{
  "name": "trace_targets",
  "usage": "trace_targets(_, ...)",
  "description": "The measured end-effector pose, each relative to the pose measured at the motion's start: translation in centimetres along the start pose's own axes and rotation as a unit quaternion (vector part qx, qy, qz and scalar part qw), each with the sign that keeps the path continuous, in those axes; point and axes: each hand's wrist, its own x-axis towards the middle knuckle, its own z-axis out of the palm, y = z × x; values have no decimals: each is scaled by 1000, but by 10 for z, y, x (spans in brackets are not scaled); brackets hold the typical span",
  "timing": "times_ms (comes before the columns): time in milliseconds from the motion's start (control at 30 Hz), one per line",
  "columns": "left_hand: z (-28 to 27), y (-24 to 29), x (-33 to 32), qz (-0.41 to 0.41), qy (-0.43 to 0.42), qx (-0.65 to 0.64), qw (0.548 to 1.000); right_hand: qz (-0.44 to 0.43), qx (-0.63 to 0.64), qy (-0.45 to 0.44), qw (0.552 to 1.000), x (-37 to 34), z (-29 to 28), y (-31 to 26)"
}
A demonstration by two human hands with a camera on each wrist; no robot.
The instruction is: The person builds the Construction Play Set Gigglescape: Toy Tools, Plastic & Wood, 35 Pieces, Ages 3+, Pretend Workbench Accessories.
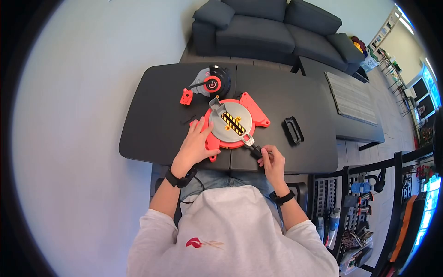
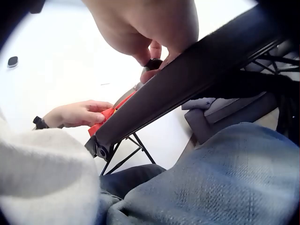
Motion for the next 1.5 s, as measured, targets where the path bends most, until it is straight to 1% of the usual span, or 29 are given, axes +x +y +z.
trace_targets(67, -1, 2, -1, 0, -3, -3, 1000, -3, -19, -1, 1000, 0, 0, 1)
trace_targets(167, -3, 1, -1, -1, -3, -6, 1000, 16, -25, 6, 1000, 0, 2, -3)
trace_targets(267, -3, 0, 1, 4, 2, -2, 1000, -66, -94, 1, 993, -2, 3, -22)
trace_targets(367, -1, -1, 0, -4, 3, -2, 1000, -52, -77, -1, 996, -4, 4, -18)
trace_targets(567, 5, -5, 1, 14, 23, 5, 1000, 64, 21, 22, 997, -4, 4, -5)
trace_targets(667, 8, -8, 0, 20, 23, 0, 1000, 24, -17, -5, 1000, -4, 3, -5)
trace_targets(700, 11, -9, -1, 23, 26, -2, 999, -49, -91, 0, 995, -4, 1, -12)
trace_targets(733, 11, -10, 2, 29, 32, -2, 999, -49, -84, -5, 995, -1, 2, -13)
trace_targets(833, 5, -6, 0, 16, 16, -4, 1000, -48, -66, -13, 997, -5, 1, -10)
trace_targets(933, 2, -3, 1, 13, 15, -5, 1000, 5, -19, -8, 1000, -4, 0, 1)
trace_targets(967, 1, -2, 0, 15, 17, -8, 1000, 39, -1, 6, 999, -5, 2, 2)
trace_targets(1067, -1, -1, -2, 9, 7, -7, 1000, 41, 26, 9, 999, -4, 2, 3)
trace_targets(1167, 0, -1, 0, 7, 7, -1, 1000, -41, -15, 0, 999, -4, 2, -5)
trace_targets(1267, 5, -5, 1, 19, 14, 4, 1000, -69, -57, 1, 996, -4, 1, -6)
trace_targets(1300, 6, -6, 1, 22, 17, 5, 1000, -63, -63, 4, 996, -4, 2, -8)
trace_targets(1433, 5, -4, 0, 15, 11, 5, 1000, 37, 11, 8, 999, -5, 1, 5)
trace_targets(1500, 5, -4, 0, 15, 7, 12, 1000, 52, 25, 9, 998, -2, 1, 7)
